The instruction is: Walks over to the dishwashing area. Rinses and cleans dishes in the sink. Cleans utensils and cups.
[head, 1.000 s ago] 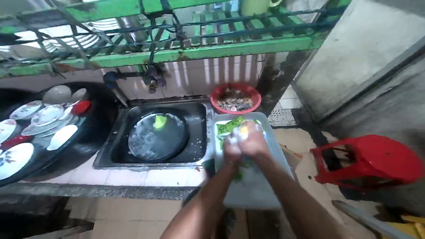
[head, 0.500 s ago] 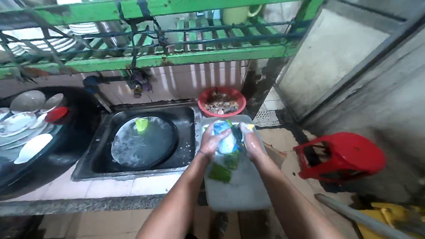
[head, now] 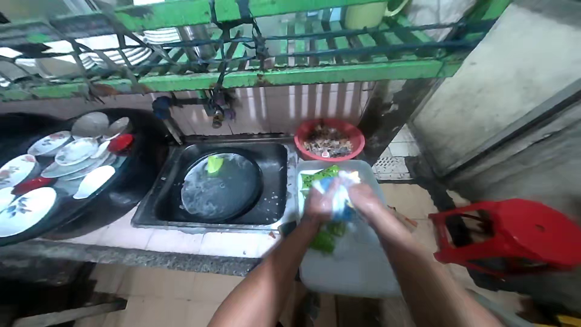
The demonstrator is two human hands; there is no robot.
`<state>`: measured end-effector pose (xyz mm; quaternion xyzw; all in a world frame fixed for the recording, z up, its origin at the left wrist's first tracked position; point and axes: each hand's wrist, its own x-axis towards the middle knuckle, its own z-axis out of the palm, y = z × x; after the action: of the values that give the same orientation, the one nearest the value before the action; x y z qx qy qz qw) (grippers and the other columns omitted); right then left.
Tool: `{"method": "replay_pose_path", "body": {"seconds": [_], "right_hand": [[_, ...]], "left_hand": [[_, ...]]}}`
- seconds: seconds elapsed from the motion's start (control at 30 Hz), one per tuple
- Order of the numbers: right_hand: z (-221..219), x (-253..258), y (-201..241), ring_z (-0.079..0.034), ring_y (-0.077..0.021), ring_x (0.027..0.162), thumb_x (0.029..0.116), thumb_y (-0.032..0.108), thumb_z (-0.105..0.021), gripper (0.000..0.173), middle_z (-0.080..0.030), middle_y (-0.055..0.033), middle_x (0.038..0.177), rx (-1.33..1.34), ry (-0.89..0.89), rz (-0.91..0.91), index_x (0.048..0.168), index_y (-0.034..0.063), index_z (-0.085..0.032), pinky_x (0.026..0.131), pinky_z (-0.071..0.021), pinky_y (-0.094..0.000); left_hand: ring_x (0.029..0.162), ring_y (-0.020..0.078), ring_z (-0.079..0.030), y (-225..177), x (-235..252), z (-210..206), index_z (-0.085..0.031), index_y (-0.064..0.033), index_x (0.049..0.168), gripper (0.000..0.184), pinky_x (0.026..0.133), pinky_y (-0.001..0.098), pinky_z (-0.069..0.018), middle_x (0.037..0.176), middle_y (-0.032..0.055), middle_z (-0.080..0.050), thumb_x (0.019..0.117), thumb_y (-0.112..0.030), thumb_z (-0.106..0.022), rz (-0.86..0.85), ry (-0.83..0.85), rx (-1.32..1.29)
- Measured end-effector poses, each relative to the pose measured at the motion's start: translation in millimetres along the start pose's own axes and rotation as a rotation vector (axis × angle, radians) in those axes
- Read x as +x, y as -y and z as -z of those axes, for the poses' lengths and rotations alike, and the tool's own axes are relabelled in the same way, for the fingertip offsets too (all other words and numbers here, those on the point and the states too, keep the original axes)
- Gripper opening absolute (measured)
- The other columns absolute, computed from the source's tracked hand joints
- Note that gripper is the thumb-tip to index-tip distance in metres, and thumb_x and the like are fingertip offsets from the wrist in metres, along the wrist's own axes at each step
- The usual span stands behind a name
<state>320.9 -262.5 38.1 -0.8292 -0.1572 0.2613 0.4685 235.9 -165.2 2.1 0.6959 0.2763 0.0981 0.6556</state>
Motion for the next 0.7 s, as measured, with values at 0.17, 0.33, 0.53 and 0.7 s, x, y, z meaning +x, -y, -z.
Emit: {"method": "replay_pose_path", "body": {"seconds": [0.17,0.33,0.53,0.7], "right_hand": [[0,2,-3,-0.060,-0.0405,0.123,0.1059,0.041,-0.053,0.045,-0.062,-0.0230,0.132,-0.384,0.000,0.104,0.134,0.0061,-0.062,0.098,-0.0496,-0.0652],[8,13,11,-0.064,-0.0354,0.113,0.1081,0.044,-0.047,0.047,-0.067,-0.0210,0.118,-0.290,0.135,0.110,0.128,0.0048,-0.064,0.095,-0.0511,-0.0609],[15,14,-17,-0.066,-0.0237,0.110,0.1040,0.038,-0.058,0.045,-0.067,-0.0137,0.123,0.239,-0.013,0.083,0.139,0.0103,-0.057,0.094,-0.0558,-0.0491],[-28,-8,23,-0.053,-0.0345,0.135,0.1033,0.034,-0.055,0.049,-0.057,-0.0182,0.144,-0.245,-0.049,0.388,0.145,0.0095,-0.056,0.112,-0.0442,-0.0576]], "left_hand": [[0.114,0.0361,-0.066,-15,-9,1,-0.053,-0.0012,0.141,0.064,0.095,0.0573,-0.0541,0.127,0.0210,-0.066,0.0904,-0.031,-0.078,-0.095,0.262,0.842],[0.121,0.0341,-0.063,-11,-15,2,-0.058,-0.0036,0.136,0.069,0.100,0.0540,-0.0526,0.132,0.0191,-0.063,0.0809,-0.036,-0.084,-0.234,0.138,0.807],[0.112,0.0284,-0.067,0,20,34,-0.040,-0.0125,0.156,0.076,0.094,0.0483,-0.0582,0.135,0.0185,-0.062,0.0896,-0.014,-0.077,-0.042,0.151,-0.165],[0.106,0.0207,-0.065,-15,22,9,-0.061,-0.0074,0.133,0.042,0.093,0.0434,-0.0540,0.118,0.0128,-0.068,0.1083,-0.039,-0.049,0.024,-0.237,-0.273]]}}
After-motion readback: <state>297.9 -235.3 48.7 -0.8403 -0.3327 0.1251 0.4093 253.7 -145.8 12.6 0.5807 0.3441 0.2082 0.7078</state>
